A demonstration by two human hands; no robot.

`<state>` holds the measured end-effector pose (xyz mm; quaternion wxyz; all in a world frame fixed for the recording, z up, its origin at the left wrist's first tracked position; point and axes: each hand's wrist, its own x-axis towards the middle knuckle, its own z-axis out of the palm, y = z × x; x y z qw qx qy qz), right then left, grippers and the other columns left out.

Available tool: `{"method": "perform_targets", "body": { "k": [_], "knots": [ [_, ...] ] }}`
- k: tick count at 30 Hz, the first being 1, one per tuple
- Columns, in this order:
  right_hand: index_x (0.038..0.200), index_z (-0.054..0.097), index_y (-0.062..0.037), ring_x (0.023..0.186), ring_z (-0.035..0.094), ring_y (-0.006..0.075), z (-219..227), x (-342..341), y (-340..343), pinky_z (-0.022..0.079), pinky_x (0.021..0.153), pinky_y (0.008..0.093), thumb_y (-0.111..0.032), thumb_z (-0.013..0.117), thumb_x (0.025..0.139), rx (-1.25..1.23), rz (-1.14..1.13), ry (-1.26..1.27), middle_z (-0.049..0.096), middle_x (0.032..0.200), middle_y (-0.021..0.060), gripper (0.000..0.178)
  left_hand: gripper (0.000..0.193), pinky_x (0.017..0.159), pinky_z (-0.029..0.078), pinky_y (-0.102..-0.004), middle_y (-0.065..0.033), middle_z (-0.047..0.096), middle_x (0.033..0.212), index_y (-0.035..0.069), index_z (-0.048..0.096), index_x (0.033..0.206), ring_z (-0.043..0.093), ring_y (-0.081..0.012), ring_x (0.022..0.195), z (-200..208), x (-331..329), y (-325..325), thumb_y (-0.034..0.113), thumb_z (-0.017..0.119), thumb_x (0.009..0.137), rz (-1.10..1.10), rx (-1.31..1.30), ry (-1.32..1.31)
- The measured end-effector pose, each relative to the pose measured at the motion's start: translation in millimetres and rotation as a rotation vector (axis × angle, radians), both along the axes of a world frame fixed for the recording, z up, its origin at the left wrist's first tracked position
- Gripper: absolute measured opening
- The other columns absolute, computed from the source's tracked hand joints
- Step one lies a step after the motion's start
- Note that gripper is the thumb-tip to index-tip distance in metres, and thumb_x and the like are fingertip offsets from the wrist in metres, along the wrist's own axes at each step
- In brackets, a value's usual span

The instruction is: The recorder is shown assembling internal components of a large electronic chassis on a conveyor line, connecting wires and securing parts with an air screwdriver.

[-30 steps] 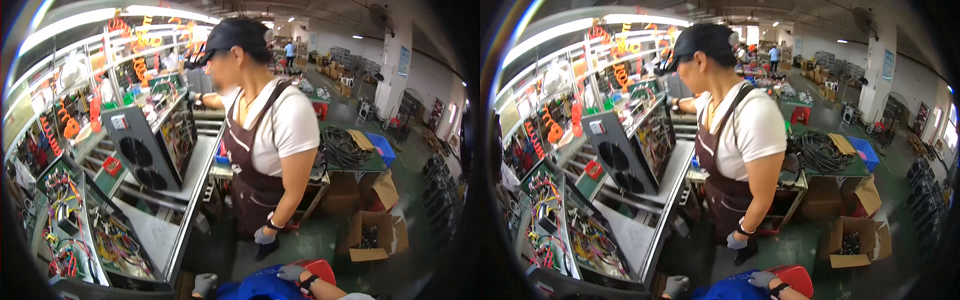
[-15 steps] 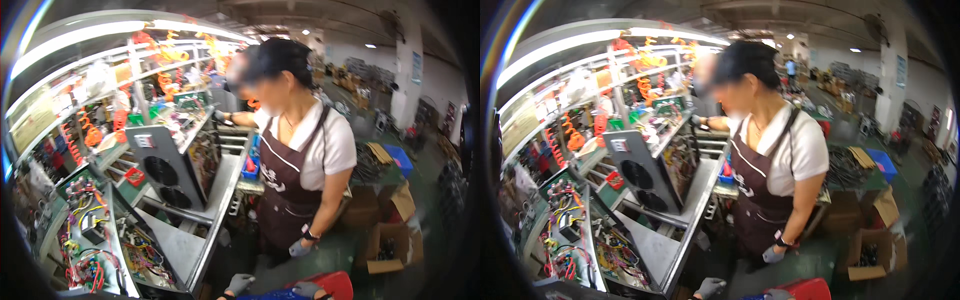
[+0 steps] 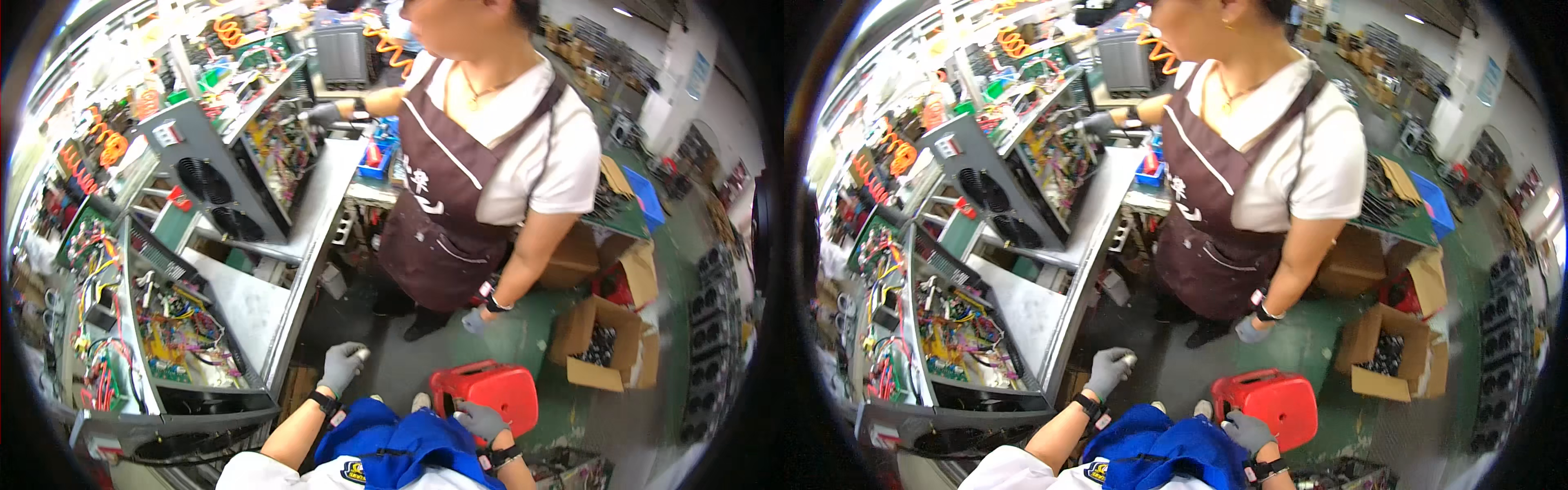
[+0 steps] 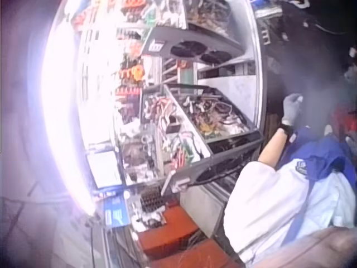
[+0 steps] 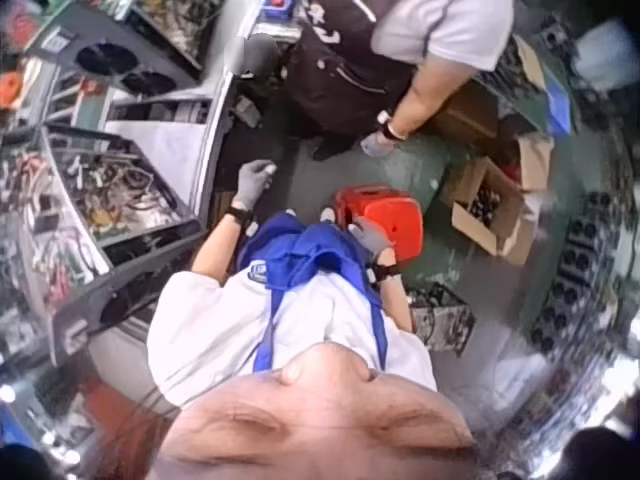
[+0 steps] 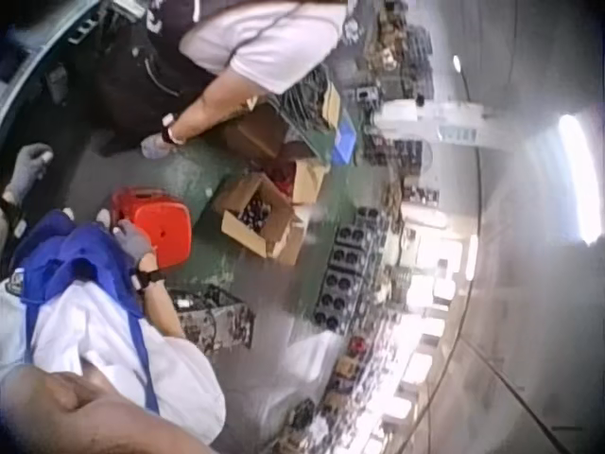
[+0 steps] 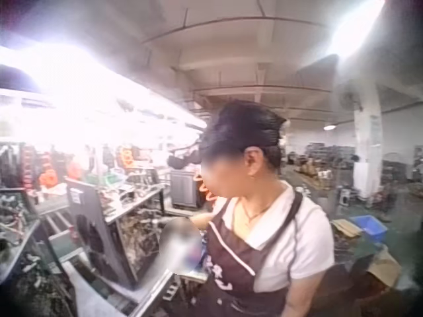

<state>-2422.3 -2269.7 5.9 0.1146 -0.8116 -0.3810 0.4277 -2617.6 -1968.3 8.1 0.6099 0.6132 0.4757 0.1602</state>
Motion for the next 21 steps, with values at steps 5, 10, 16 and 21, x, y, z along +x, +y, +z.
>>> {"method": "perform_targets", "body": {
  "k": [5,10,16,21],
  "knots": [
    [0.115,0.056,-0.008,0.099,0.059,0.0366,56,31,136,0.047,0.083,0.0437,-0.036,0.049,0.091,0.417,0.332,0.069,0.062,0.107,0.0186,0.037,0.018,0.054,0.044,-0.0243,-0.0039,0.062,0.069,0.0,0.066,0.095,0.055,-0.0078,0.058,105,23,103,0.014,0.059,0.087,0.344,0.483,-0.126],
    [0.115,0.056,-0.0036,0.1,0.061,0.0248,176,37,327,0.048,0.084,0.0341,-0.02,0.052,0.09,0.875,0.543,0.315,0.063,0.105,0.014,0.031,0.017,0.062,0.046,-0.023,-0.0031,0.064,0.082,0.0,0.065,0.1,0.056,-0.0081,0.068,234,30,239,0.008,0.061,0.086,0.565,1.315,-0.314],
    [0.112,0.057,0.0018,0.076,0.061,0.0097,295,-7,533,0.049,0.067,0.0245,-0.008,0.051,0.085,1.234,0.554,0.49,0.061,0.094,0.0068,0.03,0.014,0.077,0.047,-0.0326,-0.0091,0.066,0.092,0.008,0.069,0.091,0.062,-0.025,0.083,357,-7,381,0.015,0.068,0.079,0.676,1.837,-0.116],
    [0.115,0.058,0.0002,0.073,0.059,0.0071,379,-15,665,0.049,0.063,0.0229,-0.017,0.053,0.089,1.148,0.522,0.64,0.062,0.088,0.0044,0.032,0.019,0.073,0.047,-0.0252,-0.0032,0.067,0.085,0.002,0.067,0.101,0.06,-0.0106,0.079,399,-25,456,0.008,0.062,0.083,0.293,1.347,-0.02]
  ]
}}
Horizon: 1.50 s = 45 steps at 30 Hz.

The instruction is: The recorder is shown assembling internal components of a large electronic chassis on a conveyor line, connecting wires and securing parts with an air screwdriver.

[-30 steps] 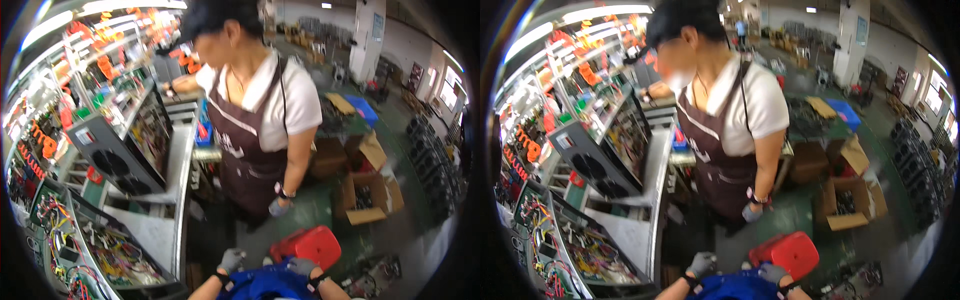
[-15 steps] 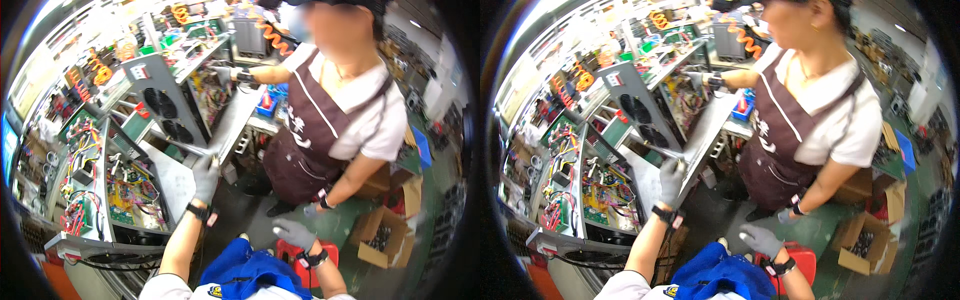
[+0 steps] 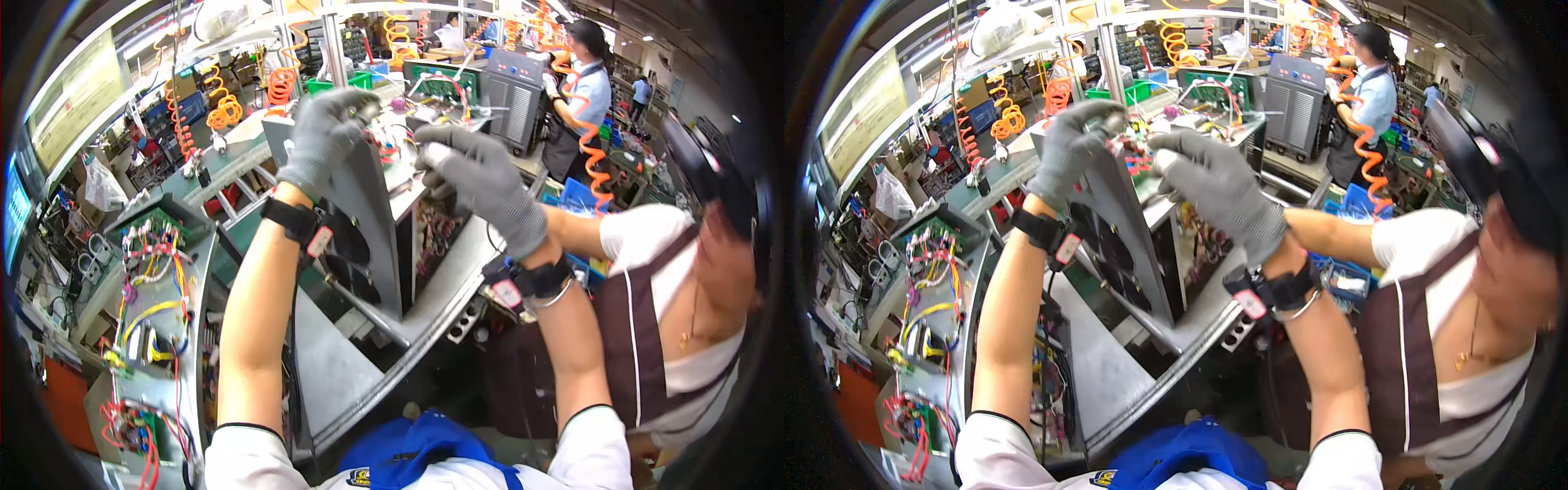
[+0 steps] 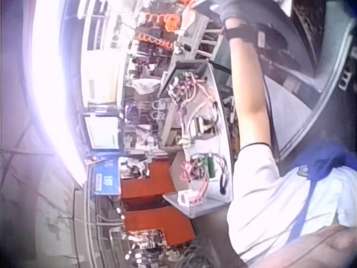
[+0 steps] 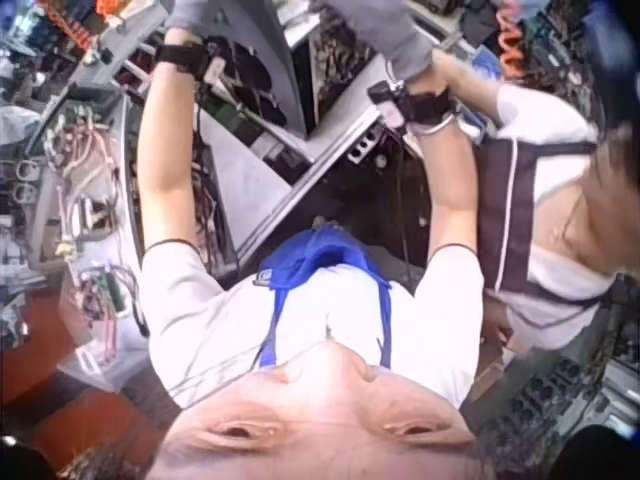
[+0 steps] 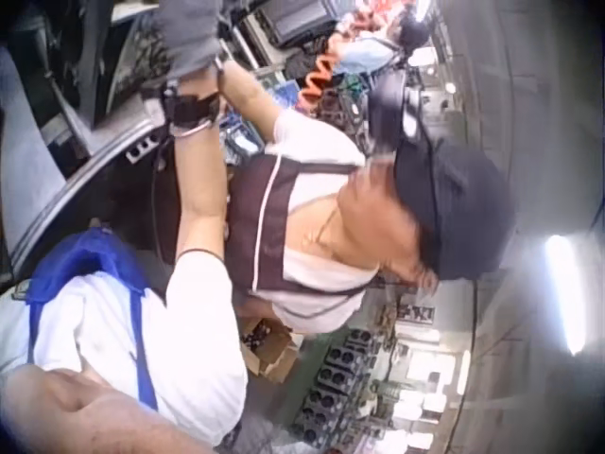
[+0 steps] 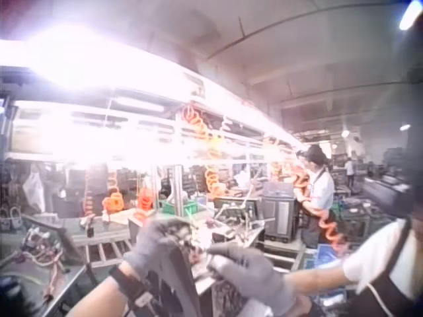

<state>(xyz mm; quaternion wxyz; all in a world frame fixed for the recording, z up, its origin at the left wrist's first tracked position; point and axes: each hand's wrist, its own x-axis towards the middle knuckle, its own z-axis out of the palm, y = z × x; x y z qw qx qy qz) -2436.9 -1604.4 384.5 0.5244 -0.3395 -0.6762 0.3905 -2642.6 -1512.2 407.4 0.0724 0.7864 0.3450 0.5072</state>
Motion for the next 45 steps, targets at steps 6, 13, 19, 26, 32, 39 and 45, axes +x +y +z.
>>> {"method": "perform_targets", "body": {
  "k": [6,13,19,26,32,39,45],
  "knots": [
    [0.114,0.057,0.0009,0.07,0.062,0.012,81,3,135,0.053,0.059,0.025,-0.022,0.056,0.087,0.083,-0.038,-0.247,0.063,0.086,0.0069,0.035,0.021,0.07,0.048,-0.0229,-0.0043,0.068,0.082,-0.003,0.065,0.099,0.06,-0.0068,0.076,-28,7,22,0.013,0.059,0.088,-0.156,-0.109,-0.098],
    [0.116,0.057,-0.0017,0.07,0.061,0.0123,148,11,280,0.055,0.059,0.027,-0.028,0.058,0.086,0.015,-0.138,-0.831,0.061,0.083,0.0038,0.04,0.008,0.05,0.039,-0.0365,-0.0073,0.051,0.05,0.012,0.066,0.079,0.053,-0.0251,0.046,-25,15,27,0.019,0.063,0.079,0.012,0.147,-0.156],
    [0.08,0.06,-0.0047,0.051,0.054,0.0114,188,-22,347,0.047,0.047,0.0293,-0.029,0.051,0.088,0.045,-0.028,-0.931,0.054,0.061,0.002,0.027,0.013,0.049,0.035,-0.0316,-0.0045,0.054,0.054,0.009,0.066,0.083,0.052,-0.021,0.046,-22,12,38,0.014,0.067,0.071,-0.021,0.243,-0.129],
    [0.082,0.059,-0.0045,0.063,0.055,0.0094,61,91,255,0.049,0.056,0.0265,-0.023,0.057,0.089,0.666,0.093,-0.82,0.056,0.071,0.0014,0.019,0.022,0.042,0.029,-0.0201,-0.0042,0.061,0.074,-0.004,0.06,0.091,0.041,-0.0029,0.045,-43,35,44,0.018,0.054,0.09,-0.091,0.085,-0.311],
    [0.087,0.061,-0.0042,0.063,0.057,0.0116,-212,169,120,0.05,0.057,0.0274,-0.027,0.055,0.089,-0.384,0.109,-1.095,0.061,0.077,0.0045,0.024,0.034,0.041,0.023,-0.0179,-0.0016,0.056,0.07,-0.003,0.06,0.1,0.035,-0.0009,0.043,-44,46,37,0.03,0.05,0.095,0.134,-0.012,-0.436],
    [0.093,0.063,-0.0038,0.064,0.06,0.0141,-445,277,65,0.05,0.058,0.0284,-0.032,0.053,0.09,-1.518,0.413,-0.823,0.065,0.083,0.0082,0.03,0.029,0.059,0.04,-0.0209,-0.0109,0.063,0.1,-0.001,0.054,0.123,0.047,-0.0097,0.063,-50,16,32,0.003,0.045,0.095,0.234,0.566,0.157],
    [0.114,0.059,-0.0025,0.078,0.062,0.0155,-218,177,104,0.052,0.068,0.0295,-0.032,0.052,0.09,-1.374,0.38,-0.886,0.065,0.105,0.0088,0.039,0.026,0.055,0.035,-0.0201,-0.0063,0.058,0.086,-0.002,0.055,0.118,0.042,-0.007,0.058,-55,-7,5,0.006,0.046,0.095,0.195,0.372,0.04]
  ]
}}
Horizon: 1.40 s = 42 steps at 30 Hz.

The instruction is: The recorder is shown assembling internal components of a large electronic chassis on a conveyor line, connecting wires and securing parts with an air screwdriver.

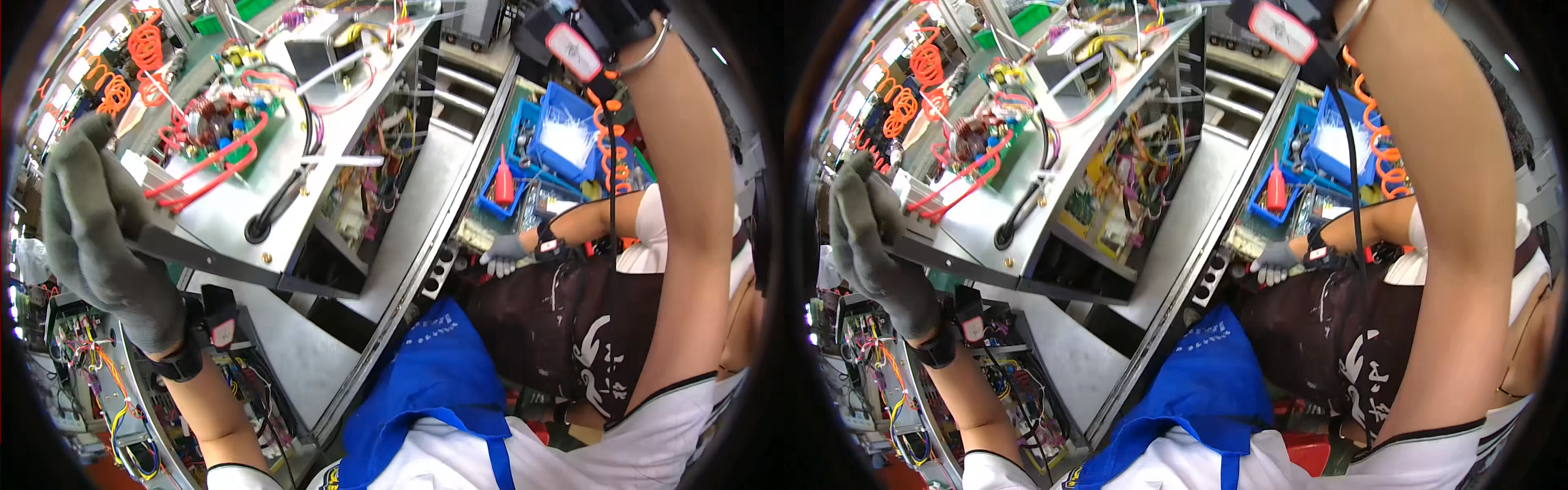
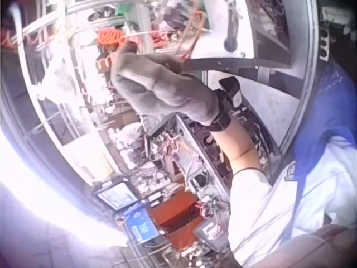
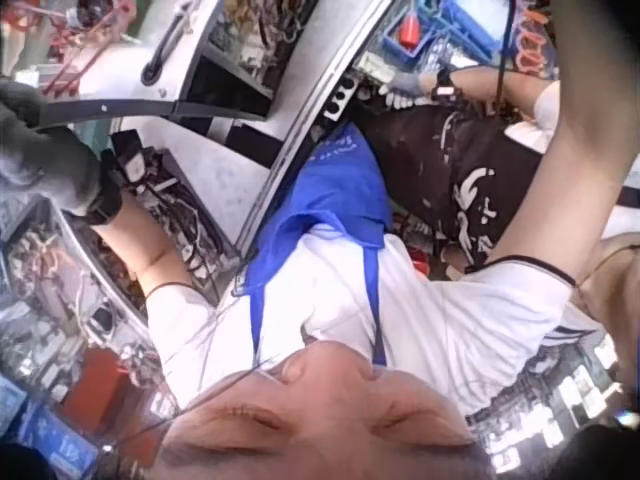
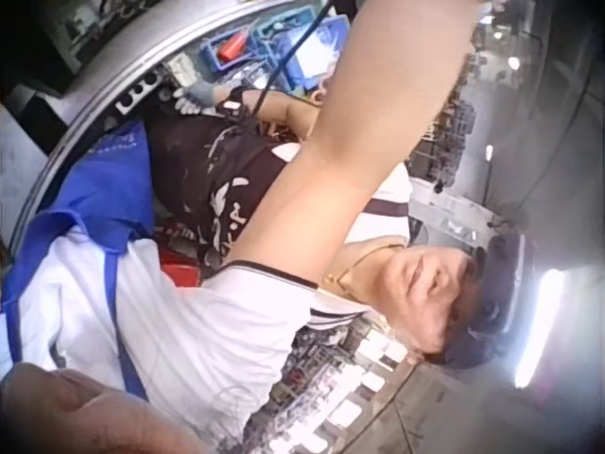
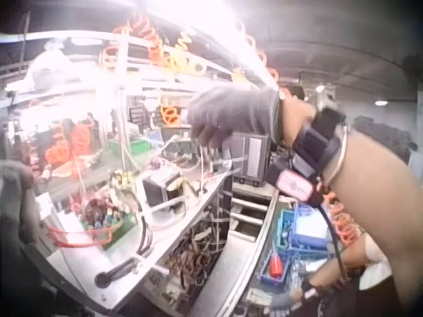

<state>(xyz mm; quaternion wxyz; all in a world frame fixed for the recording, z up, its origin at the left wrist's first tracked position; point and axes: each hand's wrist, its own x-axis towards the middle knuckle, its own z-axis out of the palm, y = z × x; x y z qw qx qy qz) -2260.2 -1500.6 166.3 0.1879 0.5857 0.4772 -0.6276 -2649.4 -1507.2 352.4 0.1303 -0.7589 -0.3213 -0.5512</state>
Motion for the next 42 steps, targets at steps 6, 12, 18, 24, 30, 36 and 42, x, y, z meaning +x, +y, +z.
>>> {"method": "perform_targets", "body": {
  "k": [6,12,18,24,30,36,42],
  "knots": [
    [0.12,0.056,-0.0038,0.078,0.063,0.01,312,-66,104,0.054,0.064,0.0244,-0.028,0.051,0.091,1.359,0.049,0.039,0.064,0.092,0.0065,0.038,0.029,0.039,0.019,-0.0204,0.004,0.038,0.05,-0.001,0.054,0.091,0.031,-0.0019,0.041,15,-8,-31,0.026,0.045,0.096,-0.153,-0.28,-0.546],
    [0.111,0.059,-0.0009,0.071,0.063,0.011,321,-69,143,0.054,0.058,0.0244,-0.027,0.054,0.09,1.391,0.062,0.059,0.063,0.083,0.0044,0.034,0.03,0.038,0.02,-0.0203,0.0042,0.038,0.049,0.0,0.053,0.087,0.031,-0.0021,0.039,17,-21,-59,0.029,0.047,0.095,-0.087,-0.294,-0.635],
    [0.097,0.061,-0.0013,0.066,0.063,0.0144,334,-21,218,0.055,0.055,0.0287,-0.024,0.055,0.089,1.412,-0.132,0.258,0.063,0.081,0.0064,0.025,0.043,0.037,0.021,-0.0202,0.0044,0.038,0.047,0.001,0.049,0.083,0.031,-0.0026,0.037,10,-38,-68,0.044,0.054,0.091,-0.04,-0.335,-0.61],
    [0.093,0.06,-0.0014,0.055,0.058,0.0164,311,7,303,0.051,0.047,0.0301,-0.022,0.056,0.088,1.262,-0.165,0.267,0.058,0.071,0.0066,0.021,0.029,0.038,0.016,-0.0217,0.0032,0.036,0.053,0.006,0.047,0.083,0.025,-0.0024,0.038,8,-38,-66,0.032,0.049,0.095,-0.026,-0.352,-0.543],
    [0.112,0.06,-0.0055,0.074,0.06,0.0161,300,32,429,0.051,0.063,0.0298,-0.023,0.058,0.087,1.271,0.021,0.256,0.062,0.084,0.0056,0.031,0.022,0.054,0.032,-0.0237,0.0005,0.048,0.069,0.005,0.054,0.087,0.043,-0.0088,0.059,85,15,-79,0.025,0.05,0.094,0.364,-0.957,-0.479],
    [0.122,0.056,-0.0097,0.11,0.056,0.0308,262,10,538,0.042,0.095,0.0373,-0.029,0.051,0.087,1.616,0.414,0.156,0.06,0.118,0.0155,0.04,0.014,0.095,0.035,-0.0449,-0.0199,0.053,0.117,0.002,0.057,0.091,0.049,-0.0337,0.11,108,57,-36,0.014,0.052,0.085,0.965,-0.786,0.571],
    [0.138,0.04,-0.0206,0.126,0.043,0.0309,252,-54,624,0.035,0.104,0.0416,-0.037,0.048,0.089,1.749,0.603,0.03,0.039,0.143,0.0091,0.053,0.023,0.093,0.038,-0.0422,-0.0244,0.048,0.13,-0.002,0.057,0.093,0.048,-0.0403,0.113,88,57,-29,0.019,0.05,0.089,1.275,-0.731,0.326]
  ]
}}
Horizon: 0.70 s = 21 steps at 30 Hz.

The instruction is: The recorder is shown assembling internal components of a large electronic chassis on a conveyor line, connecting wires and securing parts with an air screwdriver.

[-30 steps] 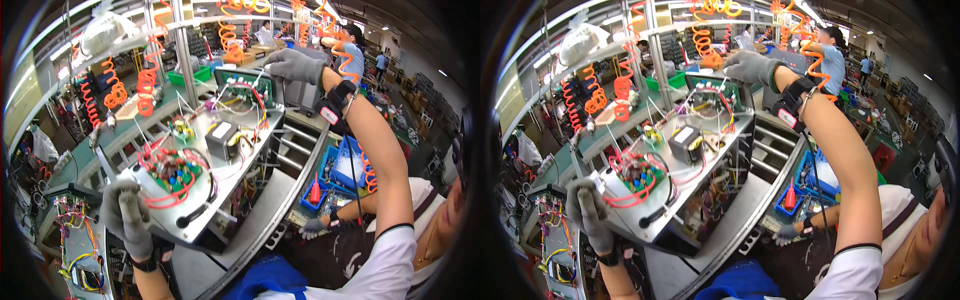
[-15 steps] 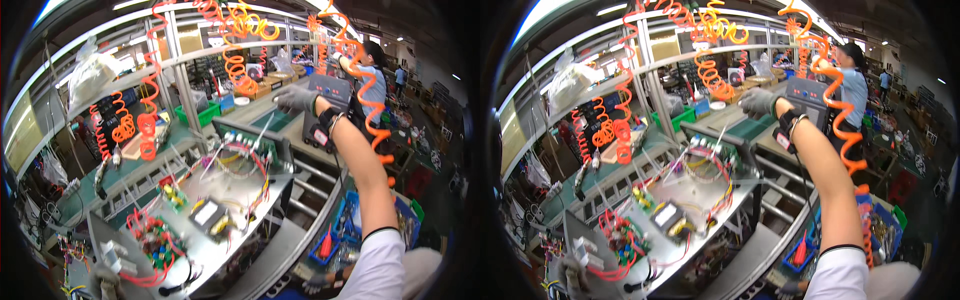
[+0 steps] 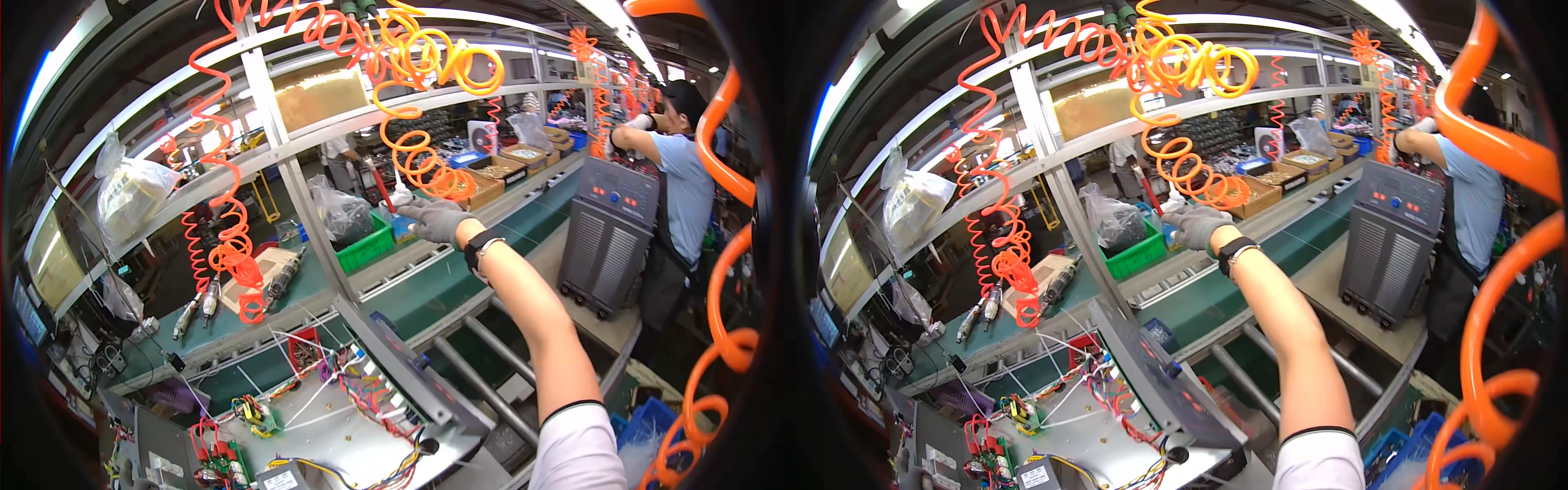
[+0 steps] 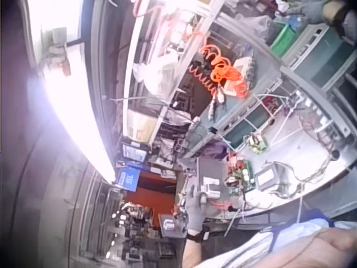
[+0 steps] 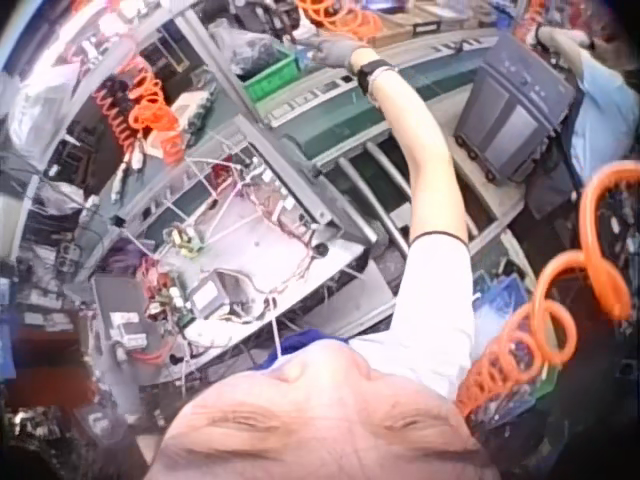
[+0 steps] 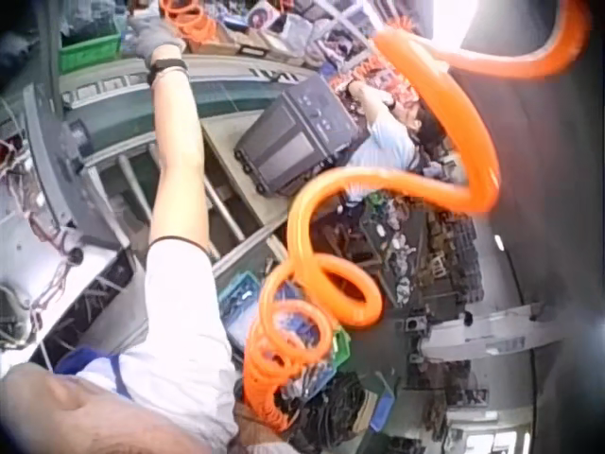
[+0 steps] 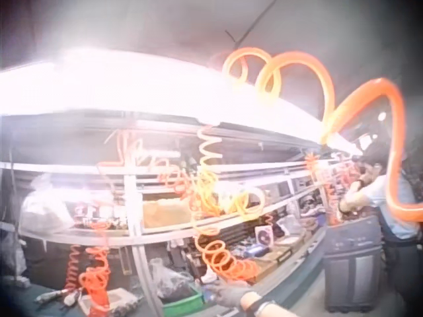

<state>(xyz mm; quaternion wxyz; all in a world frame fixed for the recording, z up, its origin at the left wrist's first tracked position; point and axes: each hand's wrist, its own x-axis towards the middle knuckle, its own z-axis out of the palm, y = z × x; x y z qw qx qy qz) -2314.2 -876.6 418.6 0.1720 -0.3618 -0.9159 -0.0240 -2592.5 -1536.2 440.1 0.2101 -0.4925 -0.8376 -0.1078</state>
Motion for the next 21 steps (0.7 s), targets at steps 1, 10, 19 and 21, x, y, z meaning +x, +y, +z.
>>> {"method": "perform_targets", "body": {
  "k": [1,10,19,21],
  "knots": [
    [0.139,0.039,-0.0228,0.127,0.041,0.0327,1,-13,11,0.035,0.104,0.0425,-0.038,0.047,0.09,0.01,-0.013,-0.05,0.037,0.144,0.0103,0.052,0.023,0.093,0.038,-0.0422,-0.0244,0.048,0.13,-0.002,0.057,0.093,0.048,-0.0403,0.113,-1,-1,-2,0.019,0.05,0.089,0.021,0.011,0.004],
    [0.138,0.037,-0.0325,0.13,0.038,0.0364,-20,-112,81,0.027,0.104,0.0555,-0.049,0.041,0.089,-0.1,-0.233,0.019,0.036,0.144,0.0166,0.052,0.025,0.093,0.038,-0.0401,-0.0241,0.052,0.127,-0.001,0.058,0.096,0.052,-0.036,0.111,-5,-1,1,0.022,0.051,0.09,0.111,-0.011,-0.156],
    [0.129,0.05,-0.0107,0.114,0.049,0.0314,-24,-121,96,0.041,0.094,0.0424,-0.023,0.05,0.084,0.313,-0.091,0.117,0.053,0.12,0.0147,0.047,0.03,0.1,0.035,-0.0428,-0.0264,0.048,0.131,-0.001,0.059,0.096,0.047,-0.0395,0.12,-7,-13,1,0.027,0.052,0.089,0.107,-0.024,-0.171],
    [0.127,0.051,-0.0102,0.112,0.05,0.0312,-29,-109,87,0.042,0.093,0.039,-0.013,0.052,0.08,0.437,-0.02,0.13,0.053,0.118,0.0146,0.047,0.023,0.094,0.042,-0.039,-0.0227,0.058,0.12,-0.004,0.062,0.097,0.056,-0.0329,0.109,-13,-18,2,0.017,0.058,0.086,0.053,-0.018,-0.084]
  ]
}}
